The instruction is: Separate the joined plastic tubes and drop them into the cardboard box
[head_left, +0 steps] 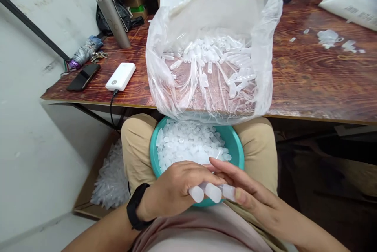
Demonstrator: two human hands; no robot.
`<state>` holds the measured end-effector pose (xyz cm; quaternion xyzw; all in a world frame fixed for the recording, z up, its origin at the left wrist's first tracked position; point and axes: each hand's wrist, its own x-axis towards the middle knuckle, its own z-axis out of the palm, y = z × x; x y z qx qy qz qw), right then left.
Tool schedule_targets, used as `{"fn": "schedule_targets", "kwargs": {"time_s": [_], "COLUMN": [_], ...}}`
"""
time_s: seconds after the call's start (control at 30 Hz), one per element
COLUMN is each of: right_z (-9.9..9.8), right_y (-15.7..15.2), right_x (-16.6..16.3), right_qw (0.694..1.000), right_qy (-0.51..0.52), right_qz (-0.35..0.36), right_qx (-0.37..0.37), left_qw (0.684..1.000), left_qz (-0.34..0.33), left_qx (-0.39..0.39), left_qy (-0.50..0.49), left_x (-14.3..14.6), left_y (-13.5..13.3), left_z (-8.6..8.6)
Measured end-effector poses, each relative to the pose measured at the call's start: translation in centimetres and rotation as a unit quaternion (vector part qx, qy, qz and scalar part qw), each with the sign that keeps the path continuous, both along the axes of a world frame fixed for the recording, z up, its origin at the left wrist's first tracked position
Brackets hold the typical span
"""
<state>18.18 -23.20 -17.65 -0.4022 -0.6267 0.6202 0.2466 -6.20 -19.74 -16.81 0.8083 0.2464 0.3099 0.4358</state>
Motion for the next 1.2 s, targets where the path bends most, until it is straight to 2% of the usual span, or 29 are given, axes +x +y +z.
{"fn": "schedule_targets", "kwargs": {"time_s": [0.07, 0.17, 0.2, 0.23, 0.3, 0.33, 0.37, 0.53, 0.7, 0.9, 1.03, 1.2], "right_z": [-0.3, -0.8, -1.0, -1.3, -2.0, -2.4, -2.8, -4.3, -4.4, -3.9, -3.6, -2.6], "right_y": [0.8, 3.5, 4.6, 5.6, 7.2, 7.7, 8.1, 9.2, 9.6, 8.9, 9.2, 9.4], "right_x": [0.4, 1.7, 2.2, 2.6, 3.0, 3.0, 2.8, 1.2, 0.9, 0.1, 0.0, 1.9], "right_qw": [0.998, 0.973, 0.946, 0.902, 0.824, 0.800, 0.789, 0.761, 0.748, 0.752, 0.782, 0.853], "right_qy": [-0.050, -0.169, -0.241, -0.319, -0.418, -0.441, -0.450, -0.480, -0.498, -0.510, -0.486, -0.374], "right_qz": [-0.019, -0.046, -0.046, -0.027, 0.038, 0.069, 0.092, 0.145, 0.162, 0.147, 0.112, 0.042], "right_qx": [0.037, 0.147, 0.213, 0.288, 0.381, 0.402, 0.408, 0.411, 0.407, 0.390, 0.374, 0.363], "left_qw": [0.997, 0.975, 0.967, 0.961, 0.952, 0.945, 0.936, 0.898, 0.884, 0.896, 0.909, 0.931], "left_qz": [0.014, 0.102, 0.126, 0.138, 0.115, 0.091, 0.071, 0.044, 0.041, 0.051, 0.075, 0.110], "left_qx": [-0.049, -0.094, -0.093, -0.089, -0.072, -0.059, -0.044, -0.014, -0.024, -0.031, -0.024, -0.024], "left_qy": [0.056, 0.171, 0.199, 0.222, 0.274, 0.309, 0.343, 0.438, 0.465, 0.439, 0.408, 0.347], "left_x": [-0.1, 0.1, 0.4, 0.8, 2.0, 2.8, 3.6, 7.2, 7.9, 7.0, 6.5, 4.6], "left_y": [0.6, 2.3, 3.0, 3.6, 4.7, 5.1, 5.4, 6.4, 7.3, 7.1, 7.0, 6.8], "left_z": [-0.2, -0.5, -0.6, -0.7, -0.9, -1.0, -1.1, -2.1, -3.0, -3.2, -2.6, -1.4]}}
